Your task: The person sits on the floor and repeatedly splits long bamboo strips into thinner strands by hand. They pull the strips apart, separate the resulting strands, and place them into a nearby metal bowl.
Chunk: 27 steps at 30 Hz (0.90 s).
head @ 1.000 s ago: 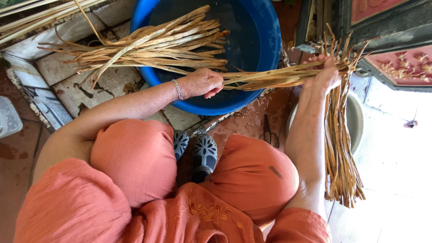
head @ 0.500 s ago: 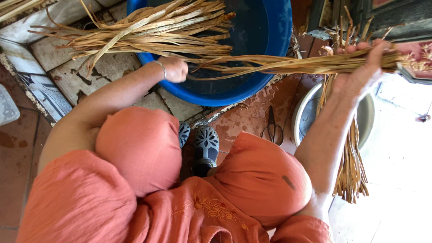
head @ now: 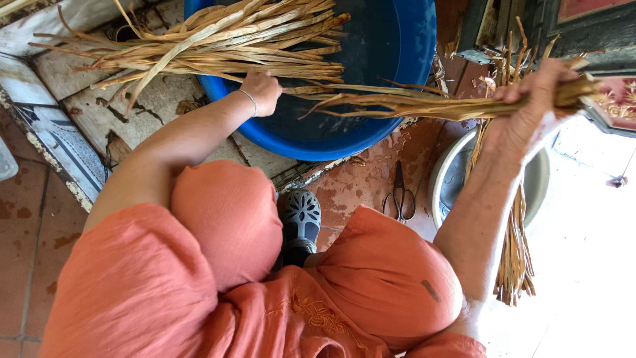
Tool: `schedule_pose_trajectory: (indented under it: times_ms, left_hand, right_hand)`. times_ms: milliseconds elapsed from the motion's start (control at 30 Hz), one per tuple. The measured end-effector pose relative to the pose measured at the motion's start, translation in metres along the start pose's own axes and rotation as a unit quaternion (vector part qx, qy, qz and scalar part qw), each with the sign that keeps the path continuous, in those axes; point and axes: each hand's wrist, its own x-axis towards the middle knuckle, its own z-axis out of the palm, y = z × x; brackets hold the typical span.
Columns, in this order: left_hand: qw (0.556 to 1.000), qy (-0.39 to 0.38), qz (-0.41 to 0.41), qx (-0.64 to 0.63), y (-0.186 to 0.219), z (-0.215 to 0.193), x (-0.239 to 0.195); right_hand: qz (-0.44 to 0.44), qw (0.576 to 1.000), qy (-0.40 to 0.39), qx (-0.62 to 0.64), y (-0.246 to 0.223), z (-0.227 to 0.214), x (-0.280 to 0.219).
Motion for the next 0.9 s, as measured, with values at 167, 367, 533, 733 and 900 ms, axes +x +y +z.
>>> schedule_pose_trajectory:
  times_ms: [167, 367, 533, 733, 900]
  left_hand:
    - [0.929, 0.302, 0.035, -0.213, -0.024, -0.023, 0.016]
    - [0.917, 0.325, -0.02, -0.23, -0.032, -0.078, -0.003]
    - [0.855, 0.217, 0.04, -0.47, 0.017, -0.123, -0.035]
    - [0.826, 0.029, 0.118, -0.55, 0.075, -0.144, -0.061]
    - [0.766, 0.073, 0.231, -0.595, 0.1, -0.158, -0.065]
  right_hand:
    - [0.055, 0.998, -0.024, -0.024, 0.009, 0.037, -0.016]
    - [0.145, 0.96, -0.107, -0.214, 0.011, 0.087, -0.045]
    - [0.21, 0.946, -0.167, -0.184, 0.011, 0.115, -0.064]
    - [0.186, 0.956, -0.218, 0.061, 0.008, 0.114, -0.068]
    - [0.16, 0.967, -0.193, -0.045, 0.011, 0.116, -0.081]
